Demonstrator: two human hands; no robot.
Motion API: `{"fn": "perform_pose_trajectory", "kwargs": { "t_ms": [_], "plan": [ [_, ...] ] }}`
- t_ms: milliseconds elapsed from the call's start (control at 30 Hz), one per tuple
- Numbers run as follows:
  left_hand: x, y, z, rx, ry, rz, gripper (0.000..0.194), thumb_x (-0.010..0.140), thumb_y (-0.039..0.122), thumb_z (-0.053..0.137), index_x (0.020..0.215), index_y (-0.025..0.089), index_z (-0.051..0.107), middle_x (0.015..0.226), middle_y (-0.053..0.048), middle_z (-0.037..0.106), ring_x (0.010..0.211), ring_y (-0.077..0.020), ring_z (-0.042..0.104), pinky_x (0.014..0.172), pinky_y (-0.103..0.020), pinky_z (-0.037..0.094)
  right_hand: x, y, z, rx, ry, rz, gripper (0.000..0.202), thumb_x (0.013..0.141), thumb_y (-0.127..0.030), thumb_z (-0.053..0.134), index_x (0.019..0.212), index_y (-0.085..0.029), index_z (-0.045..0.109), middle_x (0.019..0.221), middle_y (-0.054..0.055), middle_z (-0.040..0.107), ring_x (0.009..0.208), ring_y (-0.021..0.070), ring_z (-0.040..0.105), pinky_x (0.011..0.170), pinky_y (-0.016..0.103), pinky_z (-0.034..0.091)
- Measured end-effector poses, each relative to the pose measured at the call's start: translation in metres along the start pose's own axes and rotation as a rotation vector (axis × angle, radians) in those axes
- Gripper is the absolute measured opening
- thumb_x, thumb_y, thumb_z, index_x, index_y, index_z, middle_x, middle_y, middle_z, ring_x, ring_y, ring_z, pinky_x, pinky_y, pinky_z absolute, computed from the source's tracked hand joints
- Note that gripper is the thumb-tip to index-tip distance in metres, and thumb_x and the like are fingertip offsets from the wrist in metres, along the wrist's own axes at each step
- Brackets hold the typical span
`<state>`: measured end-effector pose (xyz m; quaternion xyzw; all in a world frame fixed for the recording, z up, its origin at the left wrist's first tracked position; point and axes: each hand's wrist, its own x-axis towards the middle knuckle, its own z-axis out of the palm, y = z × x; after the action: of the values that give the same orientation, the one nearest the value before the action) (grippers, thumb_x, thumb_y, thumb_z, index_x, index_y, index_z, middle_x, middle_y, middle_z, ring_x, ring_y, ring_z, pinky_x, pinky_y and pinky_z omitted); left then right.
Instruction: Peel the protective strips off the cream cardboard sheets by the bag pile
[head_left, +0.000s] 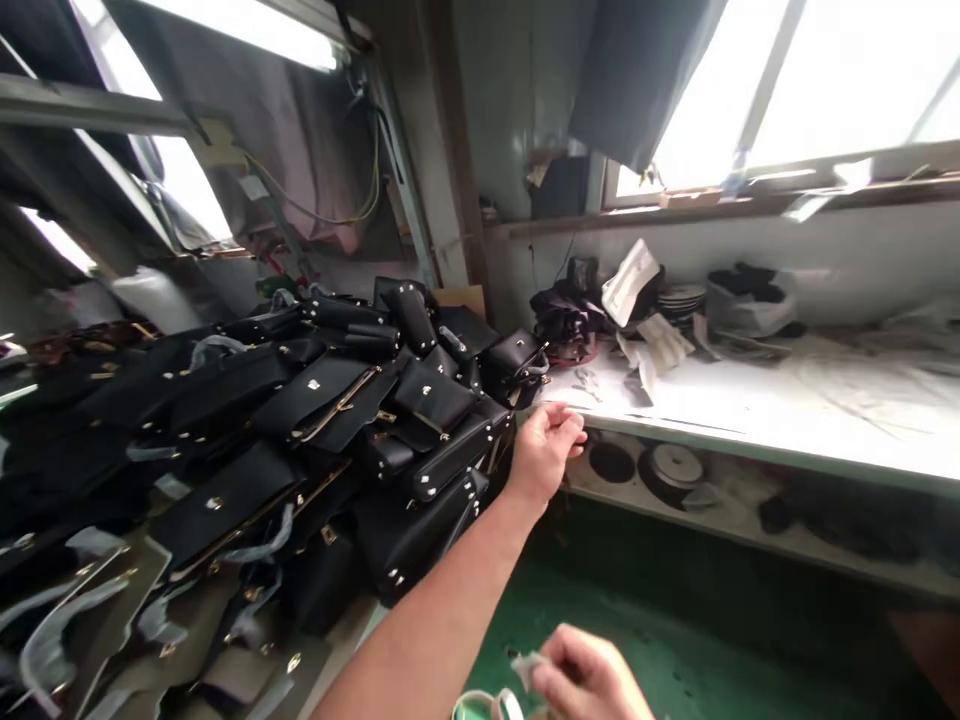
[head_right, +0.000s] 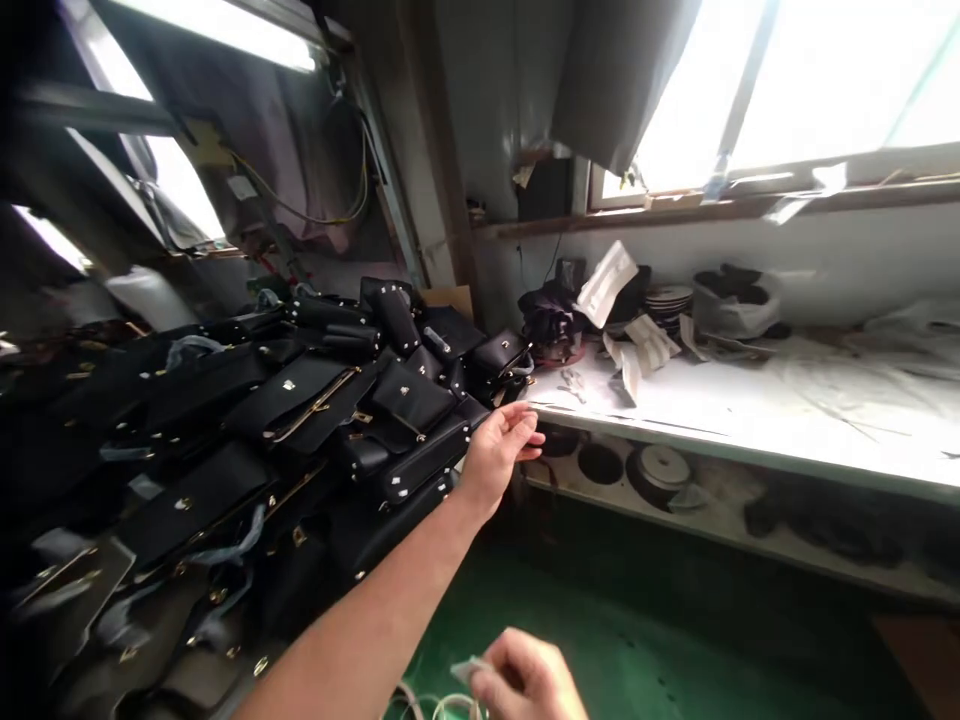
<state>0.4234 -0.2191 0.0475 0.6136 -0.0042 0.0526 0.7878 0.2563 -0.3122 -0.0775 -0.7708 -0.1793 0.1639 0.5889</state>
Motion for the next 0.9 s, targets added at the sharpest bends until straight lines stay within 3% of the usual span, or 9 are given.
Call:
{"fn": "perform_pose_trajectory", "kwargs": {
  "t_ms": [100,200,333,500,600,667,767,833,900],
  "plan": [
    [-0.063,-0.027,-0.064,0.082,0.079,-0.117,0.048,0.087,0.054,0.071,0.114,0.013,0.069,0.099,-0.010,0.072,0.074,-0.0160,0.068,0.068,-0.027,0.056,0.015,0.000,-0.004,0.262,0.193,0.151,0.048,0.084,-0.059,0.069,0.064,-0.022,0.047,0.061,-0.005,0.039,0.059,0.0121,0.036,0.055,0.027,0.030],
    [-0.142,-0.049,-0.122,0.067,0.138,-0.245,0.055,0.089,0.062,0.066,0.113,0.013,0.071,0.097,-0.011,0.073,0.077,-0.0173,0.068,0.071,-0.028,0.055,0.033,-0.012,0.004,0.320,0.193,0.148,0.052,0.080,-0.063,0.074,0.063,-0.021,0.050,0.061,-0.005,0.039,0.060,0.0121,0.032,0.055,0.028,0.026],
    [-0.227,-0.057,-0.159,0.006,0.241,-0.228,0.056,0.073,0.059,0.084,0.107,0.016,0.076,0.097,-0.010,0.074,0.080,-0.0183,0.067,0.073,-0.028,0.052,0.049,-0.032,0.046,0.248,0.054,0.109,0.051,0.079,-0.065,0.074,0.063,-0.019,0.059,0.060,-0.003,0.044,0.061,0.0134,0.037,0.055,0.028,0.029],
    [-0.282,-0.040,-0.191,0.180,0.590,-0.111,0.031,0.076,0.046,0.083,0.085,0.016,0.079,0.074,-0.003,0.070,0.068,-0.0138,0.058,0.065,-0.025,0.045,0.053,-0.052,0.119,0.049,-0.208,0.105,0.049,0.078,-0.069,0.073,0.075,-0.020,0.068,0.065,-0.001,0.058,0.062,0.0154,0.051,0.054,0.026,0.040],
    [-0.312,-0.033,-0.218,0.185,0.727,-0.104,0.028,0.079,0.042,0.080,0.081,0.015,0.078,0.067,-0.001,0.068,0.062,-0.0126,0.057,0.060,-0.024,0.043,0.056,-0.060,0.160,0.051,-0.306,0.107,0.061,0.072,-0.068,0.079,0.113,-0.023,0.071,0.101,0.005,0.076,0.094,0.0250,0.069,0.074,0.027,0.055],
    [-0.333,-0.033,-0.233,0.145,0.766,-0.102,0.029,0.080,0.043,0.078,0.081,0.014,0.078,0.065,-0.001,0.067,0.059,-0.0125,0.058,0.059,-0.024,0.043,0.057,-0.064,0.185,0.059,-0.418,0.119,0.069,0.072,-0.067,0.079,0.125,-0.025,0.067,0.119,0.006,0.075,0.113,0.0284,0.068,0.088,0.027,0.055],
    [-0.360,-0.038,-0.256,0.124,0.789,-0.085,0.033,0.082,0.047,0.076,0.085,0.015,0.079,0.068,-0.002,0.070,0.062,-0.0136,0.061,0.059,-0.024,0.045,0.052,-0.070,0.217,-0.025,-0.576,0.095,0.057,0.076,-0.067,0.075,0.115,-0.025,0.073,0.110,0.004,0.078,0.109,0.0274,0.068,0.087,0.025,0.054],
    [-0.379,-0.042,-0.280,0.239,0.794,-0.122,0.032,0.084,0.047,0.073,0.092,0.017,0.079,0.076,-0.003,0.075,0.067,-0.0146,0.066,0.061,-0.023,0.049,0.047,-0.074,0.235,-0.081,-0.569,0.099,0.056,0.075,-0.071,0.073,0.108,-0.025,0.074,0.101,0.002,0.078,0.099,0.0264,0.069,0.077,0.024,0.054],
    [-0.403,-0.048,-0.314,0.496,0.839,-0.226,0.029,0.087,0.046,0.071,0.099,0.021,0.079,0.087,-0.002,0.079,0.074,-0.0148,0.070,0.066,-0.023,0.054,0.042,-0.077,0.249,-0.149,-0.520,0.135,0.058,0.072,-0.075,0.072,0.103,-0.027,0.075,0.096,0.001,0.078,0.091,0.0250,0.068,0.068,0.023,0.053]
  ]
}}
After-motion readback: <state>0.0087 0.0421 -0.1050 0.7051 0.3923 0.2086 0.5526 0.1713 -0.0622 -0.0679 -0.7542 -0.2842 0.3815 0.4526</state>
